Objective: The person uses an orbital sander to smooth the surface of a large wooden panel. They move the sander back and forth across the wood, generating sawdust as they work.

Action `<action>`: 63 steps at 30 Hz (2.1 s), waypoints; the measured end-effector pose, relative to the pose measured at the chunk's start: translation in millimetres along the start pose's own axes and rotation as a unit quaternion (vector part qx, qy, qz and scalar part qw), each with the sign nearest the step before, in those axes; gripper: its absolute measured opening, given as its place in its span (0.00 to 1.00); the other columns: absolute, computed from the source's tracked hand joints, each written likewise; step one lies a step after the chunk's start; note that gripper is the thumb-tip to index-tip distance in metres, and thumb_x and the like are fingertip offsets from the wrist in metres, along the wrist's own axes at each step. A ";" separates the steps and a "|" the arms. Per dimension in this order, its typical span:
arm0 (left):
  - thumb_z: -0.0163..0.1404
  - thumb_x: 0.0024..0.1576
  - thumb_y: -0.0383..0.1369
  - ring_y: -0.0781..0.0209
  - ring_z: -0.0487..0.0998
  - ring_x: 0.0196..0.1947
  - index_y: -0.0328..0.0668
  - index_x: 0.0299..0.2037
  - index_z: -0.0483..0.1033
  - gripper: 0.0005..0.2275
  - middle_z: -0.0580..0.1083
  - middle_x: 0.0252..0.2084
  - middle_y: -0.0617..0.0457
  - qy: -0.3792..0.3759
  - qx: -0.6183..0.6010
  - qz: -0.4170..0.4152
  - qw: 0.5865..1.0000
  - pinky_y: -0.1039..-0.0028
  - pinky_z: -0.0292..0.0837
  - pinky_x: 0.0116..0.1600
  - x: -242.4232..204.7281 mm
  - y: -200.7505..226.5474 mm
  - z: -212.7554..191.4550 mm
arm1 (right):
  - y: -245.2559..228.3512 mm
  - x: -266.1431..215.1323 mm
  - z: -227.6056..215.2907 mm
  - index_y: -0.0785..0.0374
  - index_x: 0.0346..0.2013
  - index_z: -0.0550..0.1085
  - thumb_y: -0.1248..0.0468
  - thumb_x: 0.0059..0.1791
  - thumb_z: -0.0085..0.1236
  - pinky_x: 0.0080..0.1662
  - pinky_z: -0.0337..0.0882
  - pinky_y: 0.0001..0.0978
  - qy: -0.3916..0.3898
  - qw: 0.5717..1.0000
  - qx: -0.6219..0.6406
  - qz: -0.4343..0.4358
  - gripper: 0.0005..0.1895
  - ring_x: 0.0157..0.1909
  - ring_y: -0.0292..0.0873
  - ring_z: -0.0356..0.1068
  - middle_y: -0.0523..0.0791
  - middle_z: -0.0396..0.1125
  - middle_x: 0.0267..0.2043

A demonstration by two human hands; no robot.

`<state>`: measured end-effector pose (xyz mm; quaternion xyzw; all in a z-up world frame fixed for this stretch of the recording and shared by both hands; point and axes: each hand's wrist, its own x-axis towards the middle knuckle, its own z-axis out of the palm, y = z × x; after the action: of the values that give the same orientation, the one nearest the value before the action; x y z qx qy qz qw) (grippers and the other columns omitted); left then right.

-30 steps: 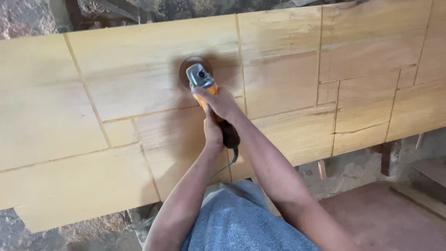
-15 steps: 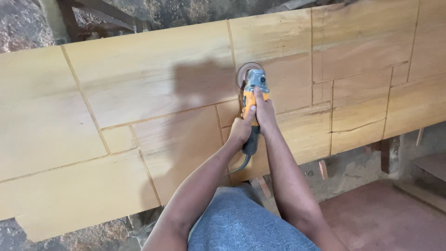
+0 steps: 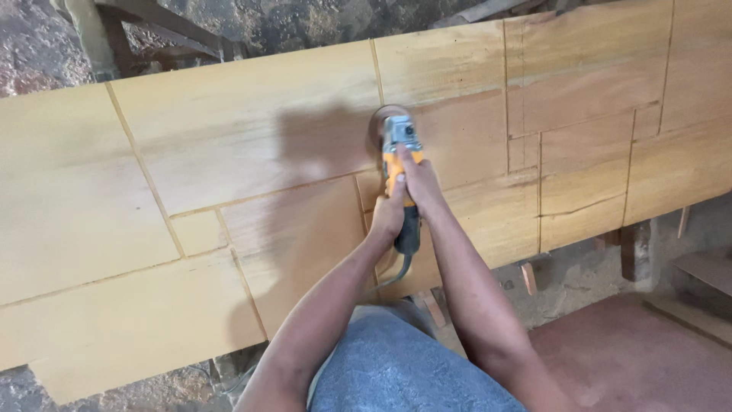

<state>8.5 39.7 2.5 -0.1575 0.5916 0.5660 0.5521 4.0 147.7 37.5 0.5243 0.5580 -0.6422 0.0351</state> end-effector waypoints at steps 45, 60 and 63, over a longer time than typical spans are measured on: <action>0.38 0.55 0.67 0.52 0.78 0.58 0.48 0.68 0.61 0.39 0.73 0.61 0.48 0.134 -0.410 0.104 0.896 0.60 0.75 0.61 -48.3 30.2 -206.4 | -48.2 -43.2 266.1 0.60 0.36 0.83 0.30 0.41 0.56 0.40 0.76 0.33 -0.241 0.924 -0.277 -0.103 0.36 0.35 0.39 0.79 0.44 0.79 0.31; 0.43 0.57 0.66 0.56 0.79 0.45 0.32 0.61 0.70 0.40 0.77 0.46 0.50 0.045 -0.291 0.091 0.951 0.62 0.76 0.51 72.9 39.4 58.2 | -63.2 94.7 -16.9 0.63 0.34 0.82 0.28 0.42 0.52 0.39 0.75 0.37 -0.108 0.961 -0.232 -0.104 0.40 0.36 0.42 0.79 0.47 0.78 0.32; 0.40 0.58 0.67 0.49 0.79 0.30 0.23 0.46 0.77 0.41 0.77 0.29 0.45 0.038 -0.140 0.022 0.989 0.58 0.76 0.37 103.6 49.9 137.5 | -59.8 148.2 -116.8 0.64 0.35 0.82 0.27 0.44 0.49 0.39 0.73 0.40 -0.017 0.968 -0.234 -0.085 0.41 0.37 0.44 0.77 0.48 0.76 0.32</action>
<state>-2.0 216.6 -24.5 -0.2412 0.5307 0.6488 0.4891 -25.9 338.2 -7.3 0.4415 0.7347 -0.5028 0.1117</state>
